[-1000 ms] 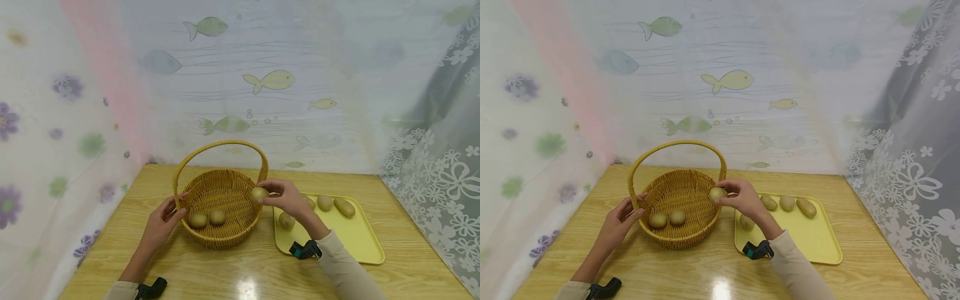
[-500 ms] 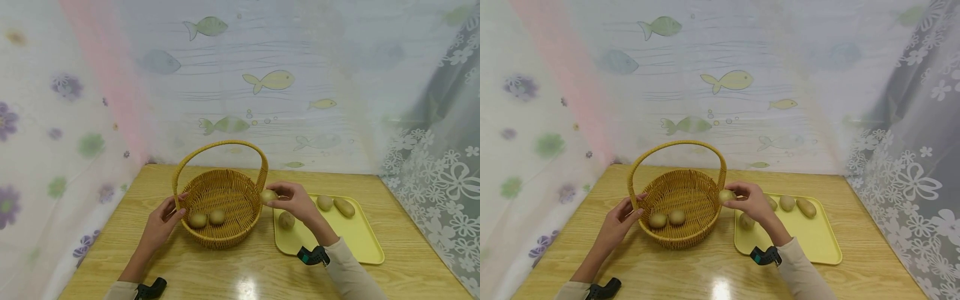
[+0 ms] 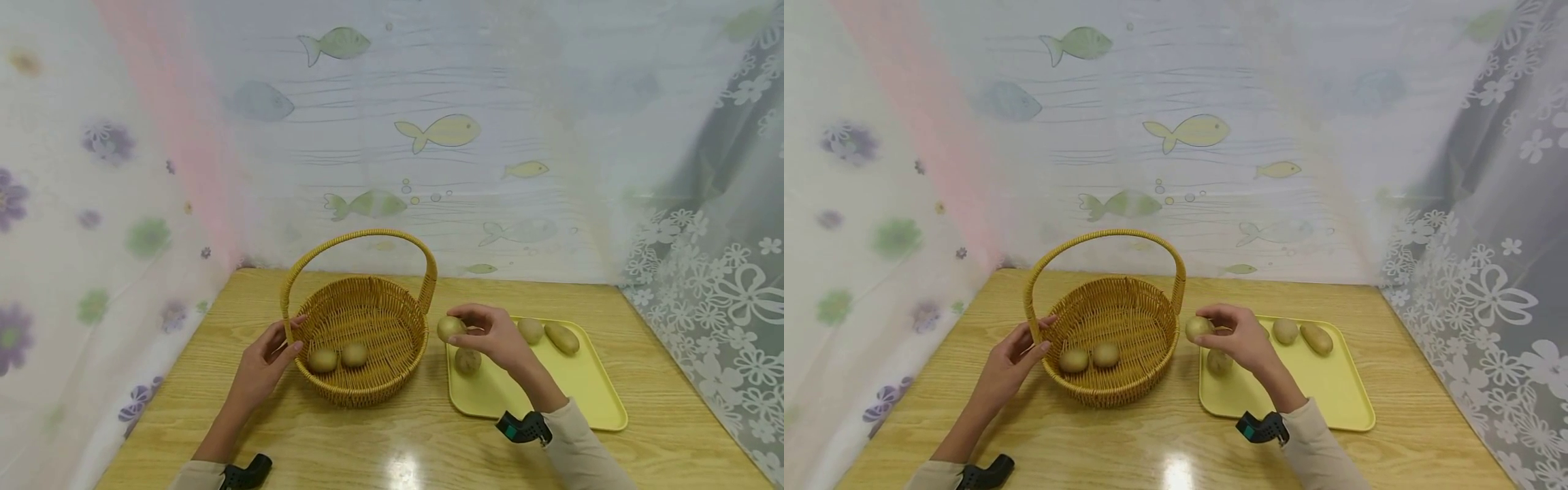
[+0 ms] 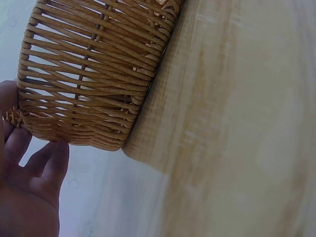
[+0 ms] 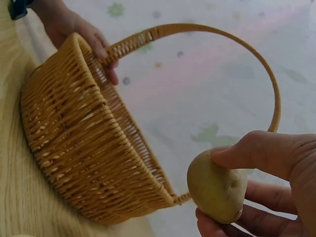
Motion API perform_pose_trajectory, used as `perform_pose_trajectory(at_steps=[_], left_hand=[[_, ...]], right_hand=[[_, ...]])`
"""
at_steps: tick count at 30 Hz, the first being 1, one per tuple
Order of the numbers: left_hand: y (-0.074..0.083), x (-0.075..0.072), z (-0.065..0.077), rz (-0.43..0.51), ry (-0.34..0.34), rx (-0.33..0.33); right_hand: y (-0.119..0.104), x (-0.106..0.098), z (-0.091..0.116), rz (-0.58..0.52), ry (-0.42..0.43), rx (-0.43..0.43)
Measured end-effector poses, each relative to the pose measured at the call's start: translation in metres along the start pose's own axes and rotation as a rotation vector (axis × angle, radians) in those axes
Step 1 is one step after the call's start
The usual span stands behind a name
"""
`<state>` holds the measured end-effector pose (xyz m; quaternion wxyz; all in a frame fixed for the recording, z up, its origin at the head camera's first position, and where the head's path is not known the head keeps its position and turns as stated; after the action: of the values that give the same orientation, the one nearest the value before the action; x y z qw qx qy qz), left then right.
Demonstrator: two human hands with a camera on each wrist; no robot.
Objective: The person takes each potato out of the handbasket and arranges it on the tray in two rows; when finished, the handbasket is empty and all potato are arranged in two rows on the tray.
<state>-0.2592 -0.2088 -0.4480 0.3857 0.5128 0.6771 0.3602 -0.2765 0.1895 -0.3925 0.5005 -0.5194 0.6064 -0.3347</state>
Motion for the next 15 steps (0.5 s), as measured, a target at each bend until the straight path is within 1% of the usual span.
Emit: perform_pose_trajectory(at_steps=[4,9,15], left_hand=[[-0.001,0.0,0.0,-0.004,0.0,0.002],[-0.001,0.0,0.0,-0.003,0.0,0.007],[0.0,0.0,0.0,-0.001,0.001,0.004]], right_hand=[[0.002,-0.004,0.003,0.014,0.004,0.019],[0.005,-0.011,0.006,0.049,0.018,0.02],[0.01,-0.021,0.01,0.066,0.028,0.02]])
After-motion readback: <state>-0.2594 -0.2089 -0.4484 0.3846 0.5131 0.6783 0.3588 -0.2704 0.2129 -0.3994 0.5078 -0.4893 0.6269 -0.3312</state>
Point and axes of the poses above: each hand's wrist, its own z-axis away from the middle knuckle, its own x-axis out of the palm, y = z × x, the point moved 8 cm from there along -z, towards the middle knuckle, and after that the axes turned 14 degrees about y, right-handed, at the moved point
